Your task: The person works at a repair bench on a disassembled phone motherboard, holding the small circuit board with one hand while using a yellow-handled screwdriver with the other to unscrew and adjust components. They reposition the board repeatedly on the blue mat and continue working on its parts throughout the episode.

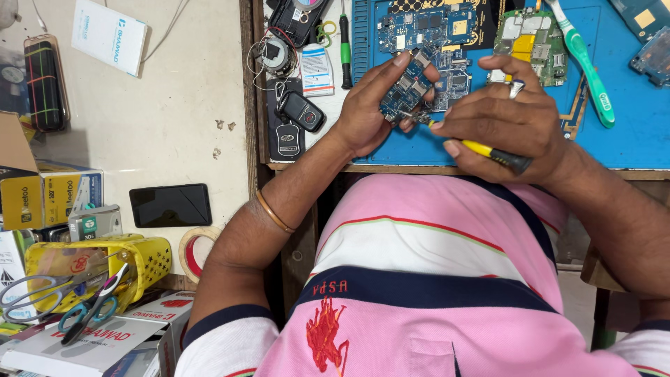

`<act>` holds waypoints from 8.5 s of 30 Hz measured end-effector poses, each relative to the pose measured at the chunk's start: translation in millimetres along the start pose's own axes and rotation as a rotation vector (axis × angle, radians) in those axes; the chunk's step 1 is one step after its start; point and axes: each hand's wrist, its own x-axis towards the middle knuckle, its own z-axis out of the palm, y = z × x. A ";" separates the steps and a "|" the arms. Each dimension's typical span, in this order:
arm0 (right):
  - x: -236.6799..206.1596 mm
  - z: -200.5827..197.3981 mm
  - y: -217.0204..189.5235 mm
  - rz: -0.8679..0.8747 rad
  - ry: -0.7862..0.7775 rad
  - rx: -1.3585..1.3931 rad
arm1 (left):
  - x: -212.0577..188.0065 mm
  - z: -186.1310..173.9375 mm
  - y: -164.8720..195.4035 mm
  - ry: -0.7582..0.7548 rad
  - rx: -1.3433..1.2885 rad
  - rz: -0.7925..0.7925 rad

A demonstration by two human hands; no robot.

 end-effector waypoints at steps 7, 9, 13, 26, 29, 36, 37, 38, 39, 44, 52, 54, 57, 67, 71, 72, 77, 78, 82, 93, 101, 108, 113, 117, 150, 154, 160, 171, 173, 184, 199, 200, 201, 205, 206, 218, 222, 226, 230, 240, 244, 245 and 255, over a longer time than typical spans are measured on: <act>12.1 22.6 -6.2 -0.017 -0.041 0.027 | -12.2 -14.3 4.8 -0.013 0.032 0.009; 15.9 26.4 -10.1 -0.002 -0.036 0.042 | -17.6 -18.8 7.6 -0.021 0.051 0.009; 4.4 20.2 -12.7 0.020 -0.046 0.062 | -20.1 -10.0 -1.9 -0.041 0.062 0.028; 40.1 58.7 -43.1 -0.024 -0.020 -0.027 | -60.3 -44.2 25.1 0.002 0.069 0.060; 39.6 70.1 -58.2 -0.065 -0.014 -0.114 | -78.2 -50.8 26.1 0.050 -0.020 0.074; 67.0 95.1 -90.7 -0.094 -0.014 -0.218 | -118.4 -69.5 50.9 0.099 -0.063 0.068; 69.0 94.9 -91.5 -0.090 -0.014 -0.217 | -119.0 -71.0 52.0 0.109 -0.064 0.058; 72.5 94.9 -92.3 -0.084 -0.016 -0.246 | -120.9 -73.5 54.7 0.099 -0.059 0.065; 72.7 94.6 -93.3 -0.079 -0.017 -0.275 | -122.5 -75.4 56.2 0.089 -0.053 0.072; 77.6 91.8 -96.6 -0.054 -0.004 -0.250 | -125.5 -75.2 54.1 0.083 -0.048 0.096; 95.9 124.7 -137.4 0.029 0.023 -0.166 | -176.2 -91.5 67.4 0.086 -0.042 0.072; 105.3 129.0 -139.9 0.020 0.014 -0.163 | -177.3 -98.6 76.4 0.082 -0.044 0.070; 118.1 134.1 -137.4 0.039 0.020 -0.072 | -181.9 -108.7 90.1 0.075 -0.046 0.068; 156.1 173.0 -156.9 0.277 0.132 0.087 | -222.9 -141.0 130.9 -0.019 -0.054 0.097; 193.3 195.0 -154.8 0.110 0.169 -0.151 | -224.4 -164.3 164.9 -0.038 0.037 0.065; 197.1 202.5 -160.9 0.077 0.161 -0.172 | -234.4 -165.6 166.6 -0.048 0.060 0.057; 220.8 233.9 -184.5 0.018 0.083 -0.228 | -264.5 -183.6 184.1 -0.110 0.113 0.060; 222.0 240.2 -191.6 0.020 0.079 -0.224 | -273.6 -187.7 184.9 -0.122 0.120 0.062; 222.2 277.8 -217.4 0.022 0.064 -0.199 | -317.1 -214.9 189.3 -0.094 0.177 0.050; 248.2 316.4 -352.9 -0.004 0.086 -0.150 | -455.4 -194.0 225.6 -0.106 0.135 0.032; 256.6 354.9 -459.8 -0.019 0.079 -0.113 | -556.4 -182.5 222.6 -0.080 0.208 0.034; 301.5 396.5 -490.0 0.017 0.064 -0.084 | -601.1 -218.0 262.6 -0.092 0.262 0.033; 313.5 399.7 -479.5 0.027 0.074 -0.075 | -593.2 -224.8 274.4 -0.076 0.296 0.032; 306.1 397.4 -471.5 0.007 0.103 -0.092 | -587.3 -223.2 272.2 -0.065 0.282 0.018; 273.3 346.6 -403.3 0.126 0.215 -0.045 | -515.5 -201.8 260.9 -0.008 0.048 0.036; 274.9 339.5 -396.4 0.111 0.217 -0.050 | -509.2 -200.4 261.7 -0.023 0.042 0.045; 263.4 316.8 -379.5 0.077 0.193 -0.051 | -484.7 -188.1 246.7 0.015 0.028 0.026; 260.5 296.9 -369.3 0.079 0.175 -0.043 | -468.7 -179.5 241.4 0.009 0.046 0.052; 261.1 293.8 -366.7 0.073 0.175 -0.041 | -465.6 -178.3 242.8 0.019 0.040 0.047; 261.5 294.8 -367.3 0.059 0.164 -0.043 | -468.9 -176.0 246.0 0.018 0.023 0.026; 216.9 308.4 -395.1 0.131 0.254 -0.055 | -504.8 -164.2 214.4 0.010 0.036 0.049; 216.0 310.3 -397.7 0.158 0.266 -0.031 | -509.3 -163.4 214.9 0.009 0.042 0.046; 215.8 312.5 -399.9 0.186 0.279 -0.008 | -513.6 -163.1 215.7 0.009 0.049 0.043; 215.5 320.6 -411.0 0.243 0.318 0.066 | -528.9 -162.1 218.2 0.000 0.045 0.014; 215.4 321.9 -414.6 0.239 0.310 0.056 | -532.1 -160.7 217.6 0.007 0.044 0.035; 226.9 343.4 -434.9 0.369 0.112 0.120 | -565.4 -151.3 227.3 0.152 1.042 0.533; 227.1 351.3 -433.6 0.365 0.071 0.146 | -565.9 -151.8 229.3 0.128 1.091 0.576; 225.5 356.1 -432.8 0.398 0.045 0.186 | -568.0 -156.1 227.3 0.107 1.161 0.582; 224.0 360.3 -432.8 0.336 0.073 0.217 | -566.9 -163.7 218.4 0.095 0.953 0.534; 220.7 359.6 -444.9 0.168 0.176 0.106 | -565.6 -191.5 216.0 0.098 0.026 0.098; 221.3 362.0 -450.6 0.172 0.191 0.066 | -569.5 -193.5 211.2 0.120 0.059 0.108; 221.9 363.2 -451.4 0.163 0.190 0.065 | -570.5 -194.1 210.5 0.133 0.104 0.119; 220.4 368.4 -439.4 0.168 0.180 0.053 | -565.8 -196.4 205.2 0.143 0.261 0.183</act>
